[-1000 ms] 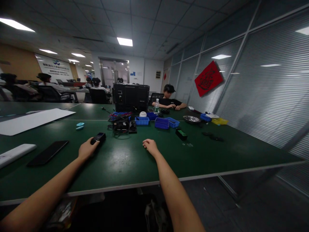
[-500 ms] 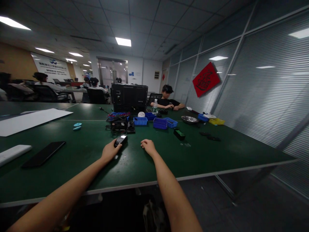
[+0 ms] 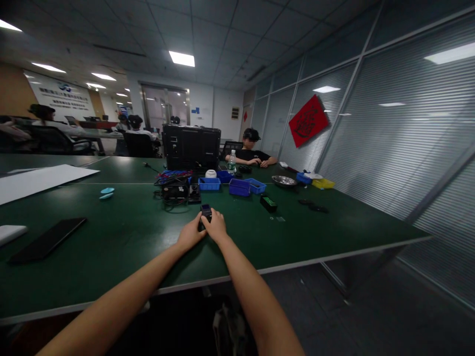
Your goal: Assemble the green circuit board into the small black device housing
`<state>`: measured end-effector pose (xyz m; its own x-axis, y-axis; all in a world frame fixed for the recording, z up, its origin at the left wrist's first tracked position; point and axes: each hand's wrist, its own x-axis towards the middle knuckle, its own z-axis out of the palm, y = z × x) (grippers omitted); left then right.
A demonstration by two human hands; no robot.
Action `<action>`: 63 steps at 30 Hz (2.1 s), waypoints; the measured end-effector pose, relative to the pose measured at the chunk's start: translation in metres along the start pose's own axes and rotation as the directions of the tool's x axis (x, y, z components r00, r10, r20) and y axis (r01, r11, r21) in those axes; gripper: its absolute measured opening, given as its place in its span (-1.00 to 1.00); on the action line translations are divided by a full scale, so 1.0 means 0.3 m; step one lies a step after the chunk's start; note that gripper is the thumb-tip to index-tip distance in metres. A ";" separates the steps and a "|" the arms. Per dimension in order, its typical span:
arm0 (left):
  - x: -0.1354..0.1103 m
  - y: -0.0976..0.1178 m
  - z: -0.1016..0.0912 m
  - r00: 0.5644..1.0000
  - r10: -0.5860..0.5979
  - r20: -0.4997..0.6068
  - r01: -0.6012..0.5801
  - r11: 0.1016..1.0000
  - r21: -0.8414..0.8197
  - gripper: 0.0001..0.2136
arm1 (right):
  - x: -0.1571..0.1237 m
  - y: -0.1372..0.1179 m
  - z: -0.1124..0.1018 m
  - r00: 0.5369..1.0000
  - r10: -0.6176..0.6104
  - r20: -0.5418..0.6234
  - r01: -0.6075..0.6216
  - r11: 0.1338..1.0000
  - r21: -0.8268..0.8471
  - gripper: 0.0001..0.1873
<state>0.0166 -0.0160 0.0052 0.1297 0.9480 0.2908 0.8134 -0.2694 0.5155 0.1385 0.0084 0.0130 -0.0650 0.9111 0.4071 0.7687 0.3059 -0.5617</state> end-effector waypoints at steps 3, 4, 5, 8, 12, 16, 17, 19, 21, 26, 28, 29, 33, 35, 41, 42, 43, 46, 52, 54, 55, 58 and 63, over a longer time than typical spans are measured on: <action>0.005 0.000 -0.002 0.999 0.013 0.050 -0.014 1.000 0.026 -0.33 | 0.003 0.004 0.005 0.997 0.073 0.003 -0.072 0.990 -0.123 -0.42; 0.005 -0.002 -0.004 0.998 0.020 0.059 -0.021 1.000 0.020 -0.33 | 0.006 0.008 0.005 0.996 0.092 0.006 -0.090 0.985 -0.148 -0.44; 0.006 -0.005 -0.007 0.998 0.022 0.064 -0.023 1.000 0.004 -0.34 | 0.010 0.014 0.002 0.994 0.112 0.007 -0.109 0.980 -0.164 -0.47; 0.008 -0.015 -0.013 0.998 -0.007 0.061 0.013 0.996 -0.093 -0.37 | 0.029 0.048 -0.021 0.981 0.190 -0.026 -0.191 0.963 -0.188 -0.59; 0.016 -0.033 -0.012 0.996 -0.079 0.038 0.085 0.967 -0.238 -0.43 | 0.054 0.133 -0.086 0.934 0.323 -0.156 -0.350 0.915 -0.203 -0.66; 0.023 -0.043 -0.010 0.996 -0.080 0.028 0.084 0.959 -0.269 -0.47 | 0.064 0.209 -0.137 0.874 0.417 -0.249 -0.465 0.866 -0.183 -0.65; 0.024 -0.043 -0.010 0.997 -0.078 0.025 0.082 0.961 -0.265 -0.47 | 0.065 0.219 -0.141 0.868 0.422 -0.262 -0.473 0.863 -0.177 -0.64; 0.022 -0.040 -0.012 0.996 -0.080 0.025 0.084 0.961 -0.262 -0.48 | 0.066 0.230 -0.139 0.863 0.417 -0.284 -0.473 0.864 -0.171 -0.63; 0.020 -0.036 -0.016 0.996 -0.086 0.029 0.090 0.960 -0.266 -0.49 | 0.066 0.231 -0.132 0.862 0.413 -0.295 -0.473 0.864 -0.171 -0.63; 0.019 -0.034 -0.019 0.996 -0.084 0.033 0.090 0.957 -0.276 -0.49 | 0.063 0.217 -0.136 0.843 0.395 -0.365 -0.467 0.874 -0.134 -0.63; 0.021 -0.037 -0.017 0.996 -0.083 0.027 0.088 0.958 -0.273 -0.49 | 0.059 0.204 -0.151 0.823 0.347 -0.451 -0.436 0.893 -0.108 -0.60; 0.022 -0.038 -0.016 0.996 -0.083 0.024 0.086 0.959 -0.270 -0.49 | 0.057 0.195 -0.160 0.811 0.312 -0.496 -0.409 0.907 -0.099 -0.57; 0.025 -0.043 -0.010 0.997 -0.076 0.014 0.077 0.958 -0.276 -0.49 | 0.046 0.160 -0.183 0.813 0.169 -0.558 -0.244 0.968 -0.061 -0.47; 0.025 -0.045 -0.007 0.998 -0.068 0.006 0.067 0.957 -0.281 -0.50 | 0.044 0.149 -0.178 0.863 0.109 -0.493 -0.128 0.992 -0.006 -0.50; 0.027 -0.048 -0.006 0.997 -0.069 -0.034 0.059 0.966 -0.251 -0.50 | 0.052 0.150 -0.114 0.992 -0.016 -0.128 0.046 0.972 0.231 -0.64; 0.028 -0.049 -0.006 0.996 -0.071 -0.045 0.059 0.970 -0.236 -0.50 | 0.053 0.151 -0.105 0.997 -0.032 -0.075 0.049 0.969 0.241 -0.63; 0.029 -0.050 -0.007 0.996 -0.072 -0.057 0.057 0.973 -0.223 -0.51 | 0.054 0.152 -0.098 0.999 -0.038 -0.034 0.045 0.971 0.237 -0.60; 0.033 -0.057 -0.005 0.993 -0.074 -0.091 0.055 0.978 -0.202 -0.50 | 0.057 0.155 -0.094 1.000 0.014 0.020 -0.018 0.985 0.171 -0.51; 0.037 -0.070 0.008 0.990 -0.075 -0.122 0.049 0.978 -0.203 -0.51 | 0.054 0.151 -0.118 0.991 0.132 -0.031 -0.130 0.990 0.062 -0.48; 0.038 -0.072 0.011 0.990 -0.072 -0.124 0.045 0.977 -0.208 -0.51 | 0.049 0.144 -0.118 0.999 0.044 -0.016 -0.041 0.989 0.141 -0.55; 0.038 -0.072 0.011 0.990 -0.071 -0.124 0.043 0.977 -0.210 -0.51 | 0.046 0.141 -0.116 1.000 -0.017 -0.003 0.018 0.984 0.179 -0.59; 0.038 -0.071 0.009 0.989 -0.078 -0.124 0.050 0.976 -0.214 -0.52 | 0.038 0.132 -0.105 0.989 -0.143 0.044 0.131 0.970 0.205 -0.57; 0.035 -0.064 0.001 0.992 -0.054 -0.117 0.027 0.975 -0.220 -0.50 | 0.034 0.126 -0.110 0.993 -0.079 0.082 0.053 0.957 0.284 -0.66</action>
<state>0.0025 -0.0009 -0.0021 0.0183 0.9346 0.3553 0.6722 -0.2745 0.6875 0.1878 0.0200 0.0197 -0.1776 0.9034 0.3903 0.5519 0.4198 -0.7205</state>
